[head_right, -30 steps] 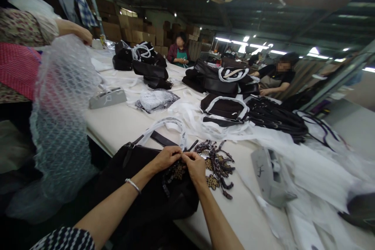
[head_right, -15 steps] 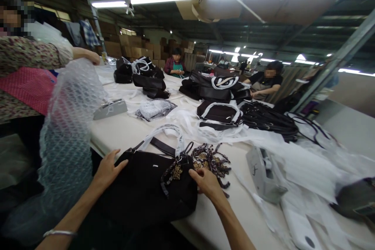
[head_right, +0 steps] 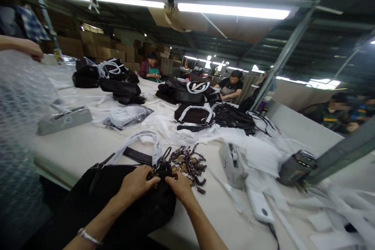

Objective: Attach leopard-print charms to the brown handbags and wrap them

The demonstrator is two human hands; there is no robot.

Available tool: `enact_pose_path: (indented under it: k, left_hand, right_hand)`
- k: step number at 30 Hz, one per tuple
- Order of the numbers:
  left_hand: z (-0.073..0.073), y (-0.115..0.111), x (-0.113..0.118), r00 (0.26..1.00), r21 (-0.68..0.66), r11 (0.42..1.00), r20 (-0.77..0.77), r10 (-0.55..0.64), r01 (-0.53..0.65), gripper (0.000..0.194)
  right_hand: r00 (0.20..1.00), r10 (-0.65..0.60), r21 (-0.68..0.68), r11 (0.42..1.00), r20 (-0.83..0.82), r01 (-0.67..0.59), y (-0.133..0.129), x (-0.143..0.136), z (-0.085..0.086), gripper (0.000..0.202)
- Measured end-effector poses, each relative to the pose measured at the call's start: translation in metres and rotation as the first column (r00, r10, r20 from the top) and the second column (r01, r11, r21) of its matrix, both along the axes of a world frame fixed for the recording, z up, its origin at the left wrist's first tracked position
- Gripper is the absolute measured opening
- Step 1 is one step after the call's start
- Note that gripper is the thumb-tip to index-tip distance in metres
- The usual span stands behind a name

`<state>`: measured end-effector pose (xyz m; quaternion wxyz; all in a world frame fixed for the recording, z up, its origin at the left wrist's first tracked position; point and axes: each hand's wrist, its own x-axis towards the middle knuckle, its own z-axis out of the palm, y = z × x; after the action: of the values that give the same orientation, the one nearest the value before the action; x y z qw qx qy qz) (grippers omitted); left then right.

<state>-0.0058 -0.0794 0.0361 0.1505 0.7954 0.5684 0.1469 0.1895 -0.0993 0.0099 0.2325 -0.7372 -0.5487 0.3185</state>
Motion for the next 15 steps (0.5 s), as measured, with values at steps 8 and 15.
enact_pose_path:
  k: [8,15]
  left_hand:
    - [-0.007,0.016,0.022,0.992,-0.199,0.978,0.101,0.077,-0.056,0.028]
    - [-0.031,0.011,0.013,0.635,-0.659,0.743,0.625,0.454,0.119,0.037]
  right_hand:
    - [0.999,0.017,0.116,0.993,-0.042,-0.012,-0.009,-0.002,-0.006,0.037]
    - [0.994,0.109,0.101,0.989,-0.028,-0.105,-0.014,0.015,0.008,0.043]
